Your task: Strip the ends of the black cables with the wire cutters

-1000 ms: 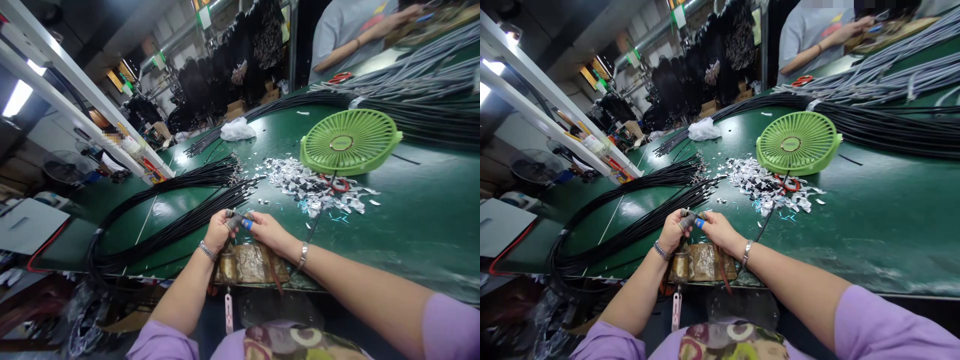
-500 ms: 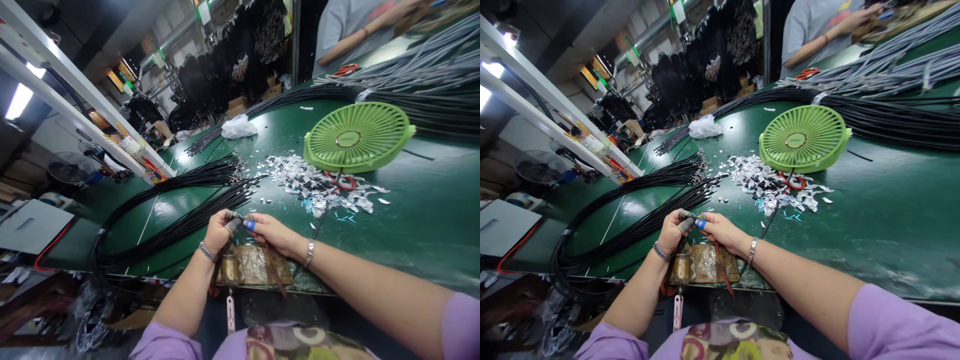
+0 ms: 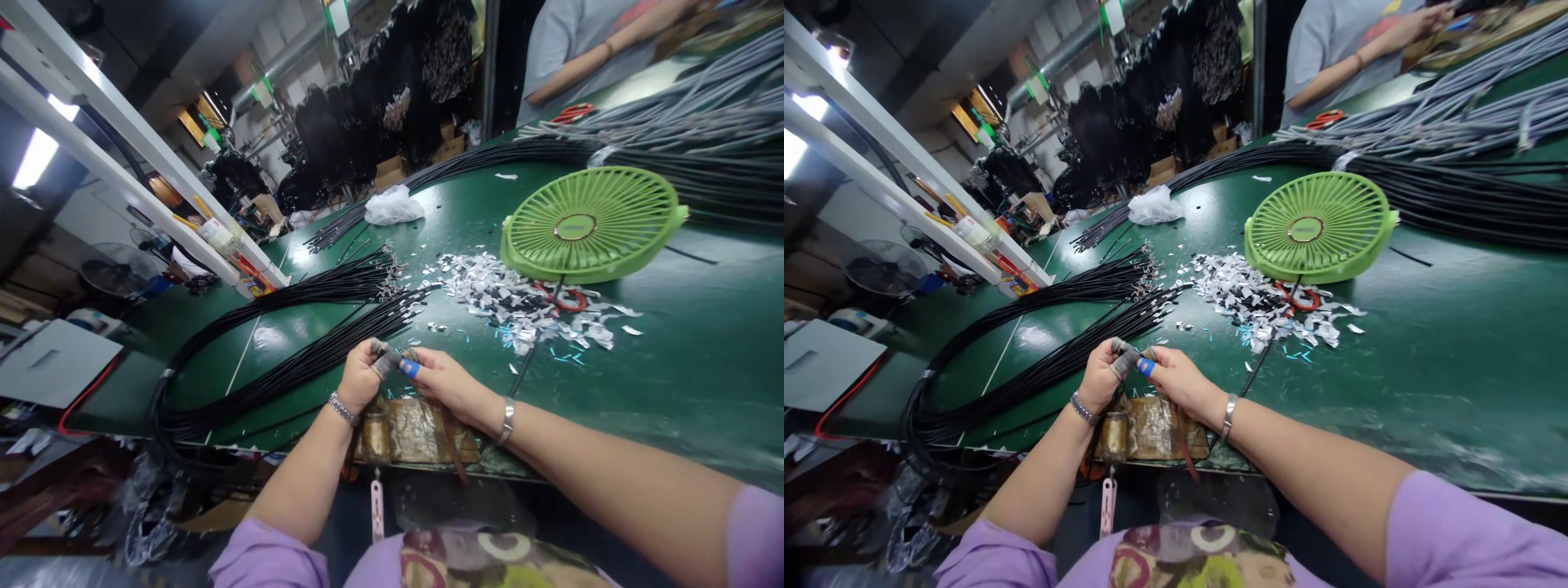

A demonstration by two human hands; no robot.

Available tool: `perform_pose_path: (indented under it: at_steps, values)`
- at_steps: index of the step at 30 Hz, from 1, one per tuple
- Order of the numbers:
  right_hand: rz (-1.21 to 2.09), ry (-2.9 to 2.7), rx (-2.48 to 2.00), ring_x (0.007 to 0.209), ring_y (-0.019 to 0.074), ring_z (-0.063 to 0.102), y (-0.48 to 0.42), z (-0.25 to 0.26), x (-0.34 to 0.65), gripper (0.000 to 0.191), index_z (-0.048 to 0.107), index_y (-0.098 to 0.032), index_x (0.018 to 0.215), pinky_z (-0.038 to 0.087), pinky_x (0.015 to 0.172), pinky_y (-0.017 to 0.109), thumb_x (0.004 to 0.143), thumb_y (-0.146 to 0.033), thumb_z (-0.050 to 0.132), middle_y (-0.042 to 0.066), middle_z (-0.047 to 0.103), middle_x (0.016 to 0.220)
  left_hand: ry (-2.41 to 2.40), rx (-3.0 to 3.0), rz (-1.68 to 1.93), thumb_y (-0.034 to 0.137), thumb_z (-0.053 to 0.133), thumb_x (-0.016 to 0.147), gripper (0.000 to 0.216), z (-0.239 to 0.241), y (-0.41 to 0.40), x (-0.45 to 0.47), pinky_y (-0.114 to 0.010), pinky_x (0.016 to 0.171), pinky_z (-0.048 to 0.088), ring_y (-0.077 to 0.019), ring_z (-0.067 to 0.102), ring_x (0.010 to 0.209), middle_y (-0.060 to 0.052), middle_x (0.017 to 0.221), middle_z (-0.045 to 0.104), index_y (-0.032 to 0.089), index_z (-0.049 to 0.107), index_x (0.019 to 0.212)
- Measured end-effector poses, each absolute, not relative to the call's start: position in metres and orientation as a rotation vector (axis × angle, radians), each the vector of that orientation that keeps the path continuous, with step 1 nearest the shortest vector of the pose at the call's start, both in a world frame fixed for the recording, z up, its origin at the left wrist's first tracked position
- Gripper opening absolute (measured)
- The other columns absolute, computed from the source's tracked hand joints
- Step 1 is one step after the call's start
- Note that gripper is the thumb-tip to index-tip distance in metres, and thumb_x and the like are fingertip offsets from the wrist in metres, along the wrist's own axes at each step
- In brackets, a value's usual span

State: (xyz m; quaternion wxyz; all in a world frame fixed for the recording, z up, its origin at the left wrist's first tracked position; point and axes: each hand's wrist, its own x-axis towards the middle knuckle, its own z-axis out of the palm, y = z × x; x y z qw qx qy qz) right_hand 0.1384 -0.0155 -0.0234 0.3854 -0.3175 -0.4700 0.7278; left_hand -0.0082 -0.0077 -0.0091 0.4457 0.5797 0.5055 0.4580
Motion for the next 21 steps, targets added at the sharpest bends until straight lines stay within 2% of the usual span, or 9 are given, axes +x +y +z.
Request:
perform_pose_path:
  at_steps: [5, 16, 21]
  values:
    - [1.797, -1.189, -0.871, 0.043, 0.0048, 0.018, -0.018, -0.024, 0.137, 0.045, 0.043, -0.021, 0.063, 0.011, 0.043, 0.023, 0.059, -0.057, 0.069, -0.011, 0.026, 0.045, 1.263, 1.473, 1.127, 0.051, 0.077, 0.055, 0.044, -0.007, -0.008, -0.006, -0.021, 0.053, 0.039, -0.0079, 0.044, 0.055, 0.004, 0.057, 0.050, 0.016, 0.052, 0.061]
    - [1.542, -1.357, -1.074, 0.048, 0.0073, 0.026, -0.010, -0.032, 0.137, 0.040, 0.040, -0.021, 0.057, 0.017, 0.046, 0.024, 0.065, -0.054, 0.062, -0.008, 0.033, 0.047, 1.414, 1.619, 1.115, 0.050, 0.073, 0.061, 0.043, -0.007, -0.005, -0.003, -0.021, 0.051, 0.032, -0.0072, 0.036, 0.054, 0.005, 0.053, 0.043, 0.016, 0.048, 0.054]
    - [1.652, -1.321, -0.979, 0.045, 0.0061, 0.022, -0.007, -0.031, 0.136, 0.043, 0.043, -0.021, 0.065, 0.016, 0.044, 0.023, 0.063, -0.058, 0.063, -0.010, 0.029, 0.047, 1.347, 1.419, 1.038, 0.056, 0.071, 0.060, 0.044, -0.010, -0.005, -0.007, -0.019, 0.041, 0.027, -0.0055, 0.034, 0.042, 0.007, 0.048, 0.044, 0.017, 0.051, 0.066]
